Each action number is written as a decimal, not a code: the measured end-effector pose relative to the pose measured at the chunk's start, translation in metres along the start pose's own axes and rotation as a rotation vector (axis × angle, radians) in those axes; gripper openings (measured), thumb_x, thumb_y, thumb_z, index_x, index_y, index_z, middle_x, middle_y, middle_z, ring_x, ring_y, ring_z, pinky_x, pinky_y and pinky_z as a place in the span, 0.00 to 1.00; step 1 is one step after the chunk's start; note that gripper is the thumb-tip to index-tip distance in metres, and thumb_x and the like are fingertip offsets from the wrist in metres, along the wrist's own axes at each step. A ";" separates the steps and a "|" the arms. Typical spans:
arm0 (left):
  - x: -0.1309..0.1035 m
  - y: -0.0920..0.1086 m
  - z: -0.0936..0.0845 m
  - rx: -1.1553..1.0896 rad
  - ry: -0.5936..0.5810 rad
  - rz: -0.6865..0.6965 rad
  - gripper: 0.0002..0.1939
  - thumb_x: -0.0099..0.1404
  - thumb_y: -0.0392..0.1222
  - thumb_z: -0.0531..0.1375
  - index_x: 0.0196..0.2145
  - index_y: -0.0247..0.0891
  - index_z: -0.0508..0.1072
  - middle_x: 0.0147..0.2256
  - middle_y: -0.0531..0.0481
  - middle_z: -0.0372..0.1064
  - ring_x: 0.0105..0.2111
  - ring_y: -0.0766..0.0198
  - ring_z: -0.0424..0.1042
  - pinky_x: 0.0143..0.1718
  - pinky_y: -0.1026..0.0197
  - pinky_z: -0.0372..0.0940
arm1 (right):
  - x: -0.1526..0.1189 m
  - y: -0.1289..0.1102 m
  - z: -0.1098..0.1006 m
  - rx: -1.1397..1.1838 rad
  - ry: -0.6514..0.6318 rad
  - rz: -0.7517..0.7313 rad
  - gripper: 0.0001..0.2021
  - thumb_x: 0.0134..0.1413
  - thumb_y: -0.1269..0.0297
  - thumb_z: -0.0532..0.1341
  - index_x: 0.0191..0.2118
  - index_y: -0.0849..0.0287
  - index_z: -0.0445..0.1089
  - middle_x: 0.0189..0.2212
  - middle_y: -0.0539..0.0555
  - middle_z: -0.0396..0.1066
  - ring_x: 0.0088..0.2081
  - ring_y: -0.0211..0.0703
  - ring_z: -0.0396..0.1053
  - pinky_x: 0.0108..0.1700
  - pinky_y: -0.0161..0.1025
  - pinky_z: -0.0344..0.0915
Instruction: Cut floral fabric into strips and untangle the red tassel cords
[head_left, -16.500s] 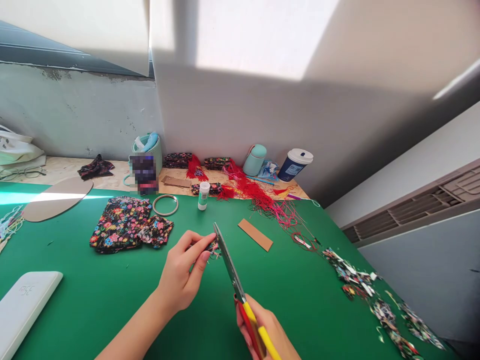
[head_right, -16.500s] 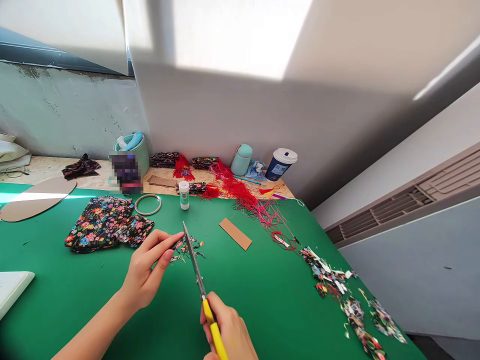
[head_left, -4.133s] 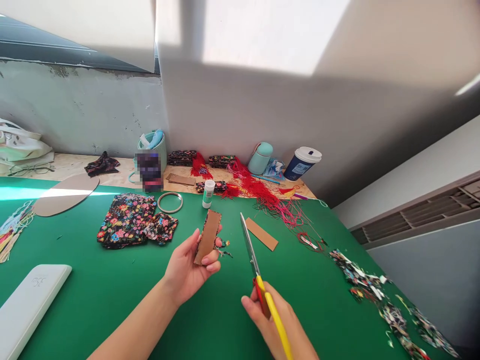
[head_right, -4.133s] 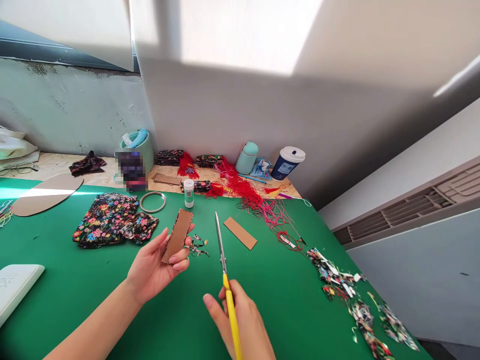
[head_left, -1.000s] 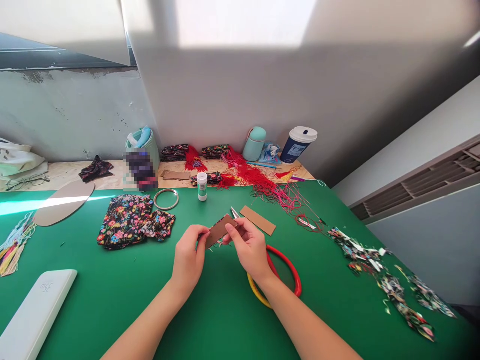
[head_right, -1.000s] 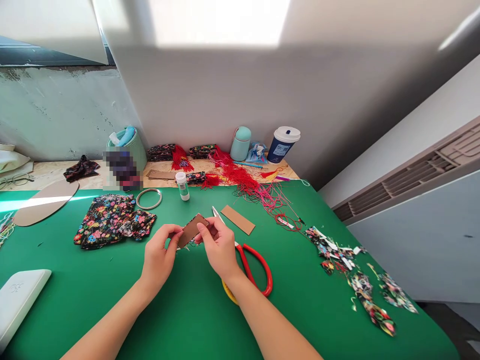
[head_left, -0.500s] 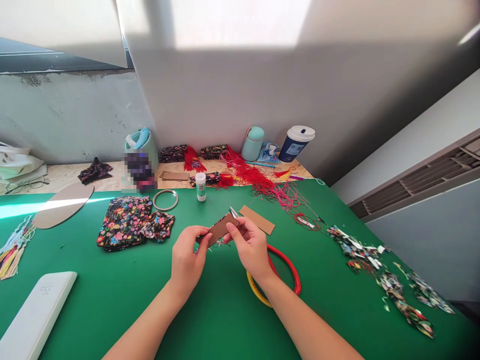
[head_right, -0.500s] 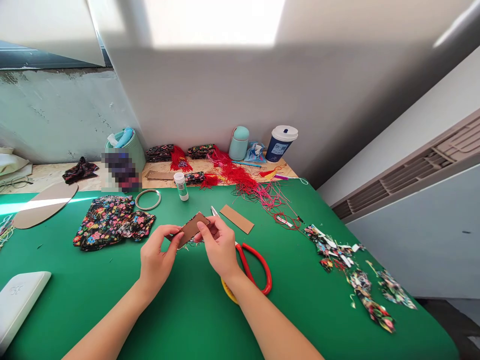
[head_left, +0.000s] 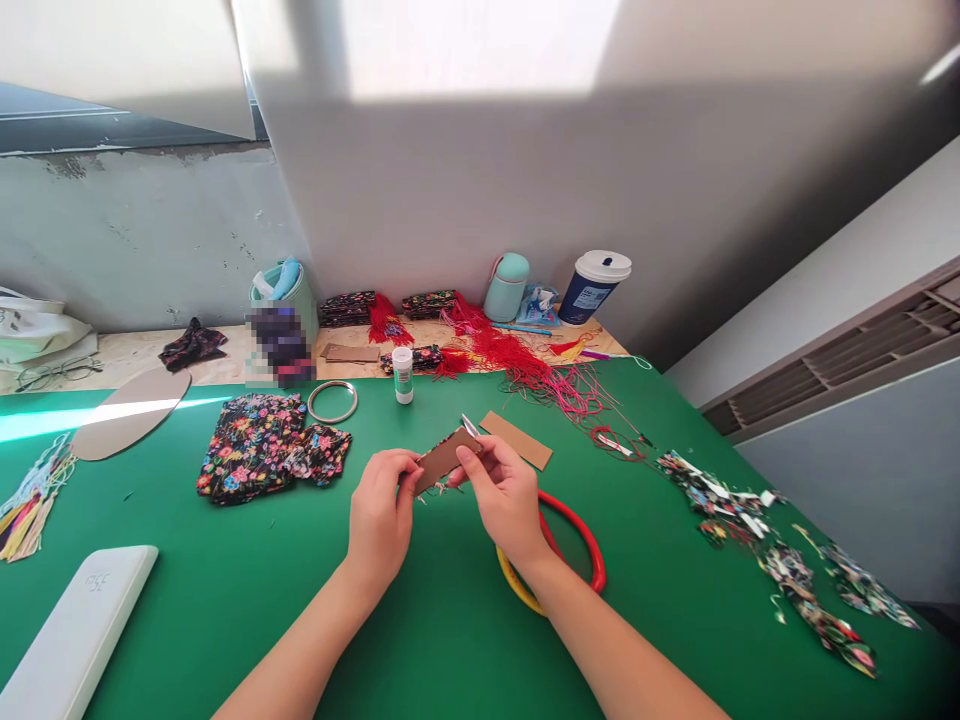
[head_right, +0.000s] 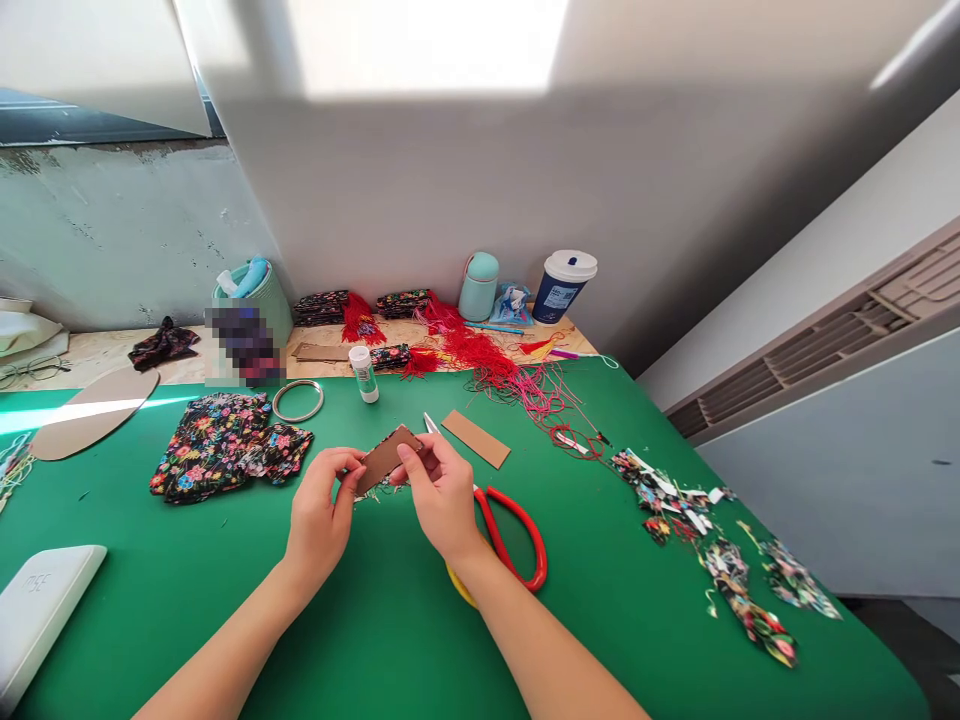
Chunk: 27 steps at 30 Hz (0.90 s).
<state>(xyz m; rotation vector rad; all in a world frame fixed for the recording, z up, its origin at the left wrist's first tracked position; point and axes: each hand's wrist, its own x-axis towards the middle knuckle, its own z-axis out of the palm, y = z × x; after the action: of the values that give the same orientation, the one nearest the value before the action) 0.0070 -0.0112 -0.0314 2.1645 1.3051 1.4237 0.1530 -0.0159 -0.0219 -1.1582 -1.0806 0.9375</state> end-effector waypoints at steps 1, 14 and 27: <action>0.000 0.000 0.000 -0.002 0.018 0.012 0.06 0.66 0.32 0.51 0.34 0.38 0.65 0.36 0.48 0.70 0.36 0.65 0.70 0.36 0.62 0.67 | 0.001 0.000 0.000 0.011 0.007 0.013 0.08 0.54 0.58 0.61 0.32 0.57 0.68 0.18 0.47 0.71 0.21 0.37 0.70 0.27 0.33 0.68; 0.005 0.003 -0.009 -0.048 0.146 -0.130 0.03 0.62 0.35 0.59 0.29 0.38 0.69 0.25 0.55 0.64 0.24 0.70 0.63 0.24 0.67 0.61 | 0.001 -0.001 -0.001 0.060 -0.002 0.036 0.09 0.52 0.58 0.62 0.31 0.57 0.68 0.17 0.46 0.70 0.21 0.36 0.69 0.26 0.33 0.68; 0.005 0.008 -0.006 -0.104 0.030 -0.117 0.05 0.63 0.32 0.55 0.34 0.37 0.71 0.30 0.52 0.66 0.21 0.73 0.62 0.21 0.69 0.59 | -0.003 0.000 0.001 0.003 -0.023 -0.031 0.06 0.54 0.60 0.61 0.31 0.56 0.67 0.17 0.46 0.70 0.21 0.36 0.70 0.27 0.33 0.68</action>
<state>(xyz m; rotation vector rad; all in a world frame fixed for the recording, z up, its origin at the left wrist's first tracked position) 0.0072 -0.0135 -0.0204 1.9751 1.3142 1.4497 0.1509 -0.0181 -0.0226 -1.1277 -1.1117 0.9302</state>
